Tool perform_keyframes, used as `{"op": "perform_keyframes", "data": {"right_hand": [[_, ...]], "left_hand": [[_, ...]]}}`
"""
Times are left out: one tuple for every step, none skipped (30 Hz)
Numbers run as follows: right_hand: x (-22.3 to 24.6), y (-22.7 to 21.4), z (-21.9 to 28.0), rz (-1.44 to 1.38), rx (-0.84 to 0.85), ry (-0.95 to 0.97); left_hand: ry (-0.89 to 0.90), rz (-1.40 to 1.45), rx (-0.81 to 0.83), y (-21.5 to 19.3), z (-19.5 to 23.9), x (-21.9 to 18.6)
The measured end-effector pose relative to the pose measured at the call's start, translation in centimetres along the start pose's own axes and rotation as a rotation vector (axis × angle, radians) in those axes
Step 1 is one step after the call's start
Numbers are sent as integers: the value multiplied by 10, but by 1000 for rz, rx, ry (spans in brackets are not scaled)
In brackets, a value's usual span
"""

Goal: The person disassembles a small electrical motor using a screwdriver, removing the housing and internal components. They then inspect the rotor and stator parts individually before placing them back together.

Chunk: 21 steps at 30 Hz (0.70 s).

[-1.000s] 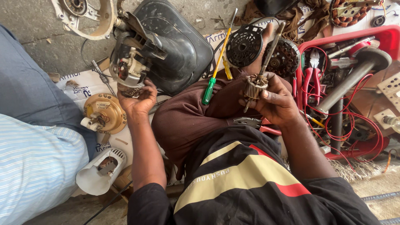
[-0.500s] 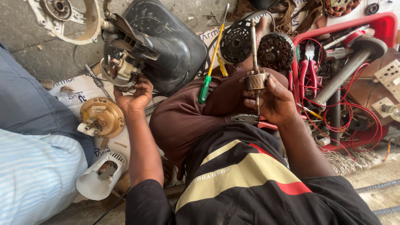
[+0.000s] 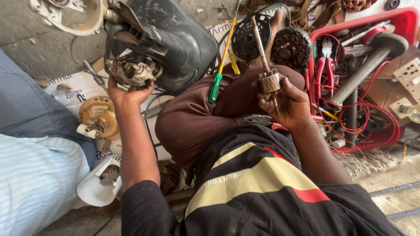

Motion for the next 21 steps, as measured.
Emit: {"op": "perform_keyframes", "data": {"right_hand": [[-2, 0, 1, -9, 7, 5], [-1, 0, -2, -13, -4, 7], [-1, 0, -3, -17, -16, 10], [-3, 0, -3, -22, -31, 17], [-4, 3, -4, -9, -13, 20], [-5, 5, -3, 7, 6, 23], [-6, 6, -2, 22, 24, 26], [-7, 6, -2, 36, 24, 25], [-8, 6, -2, 50, 23, 24], [-8, 5, -3, 62, 24, 22], [-9, 3, -5, 53, 12, 32], [-9, 2, -5, 44, -1, 41], [-8, 1, -7, 35, -15, 49], [-9, 4, -7, 44, -10, 48], [-8, 7, -7, 53, -6, 47], [-11, 11, -6, 62, -1, 45], [-14, 17, -4, 95, -7, 35], [-14, 24, -5, 129, -13, 19], [-13, 32, -7, 162, -19, 3], [-13, 40, -10, 203, -30, 11], [-10, 45, -14, 244, -42, 18]], "left_hand": [[-17, -21, 103, 4, 0, 2], [-28, -41, 214, 14, -1, 1], [-40, -61, 325, 23, 1, 1], [-49, -22, 288, 22, 1, 1], [-59, 17, 251, 20, 2, 3], [-69, 58, 215, 19, 4, 6], [-44, 77, 144, 16, 5, 8], [-20, 97, 72, 12, 7, 9], [4, 116, 0, 8, 9, 9], [4, 129, 10, 9, 12, 10], [5, 142, 20, 9, 14, 10], [4, 154, 31, 9, 14, 11], [-15, 163, 59, 9, 14, 11], [-34, 170, 85, 9, 12, 12], [-53, 177, 112, 9, 9, 14], [-31, 176, 75, 5, 4, 13], [-8, 176, 37, 2, -1, 14], [11, 173, 3, -1, -4, 14], [58, 160, -17, -10, 0, 10], [90, 133, -27, -15, 7, 10], [123, 107, -35, -21, 20, 12]]}}
Point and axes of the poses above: each hand's wrist, its own z-axis away from the middle knuckle, its own y-axis out of the palm, x = y × z, the point moved 7 cm from there along -z, towards the middle knuckle, and after that the axes turned 15 degrees about y, right-handed, at the moved point
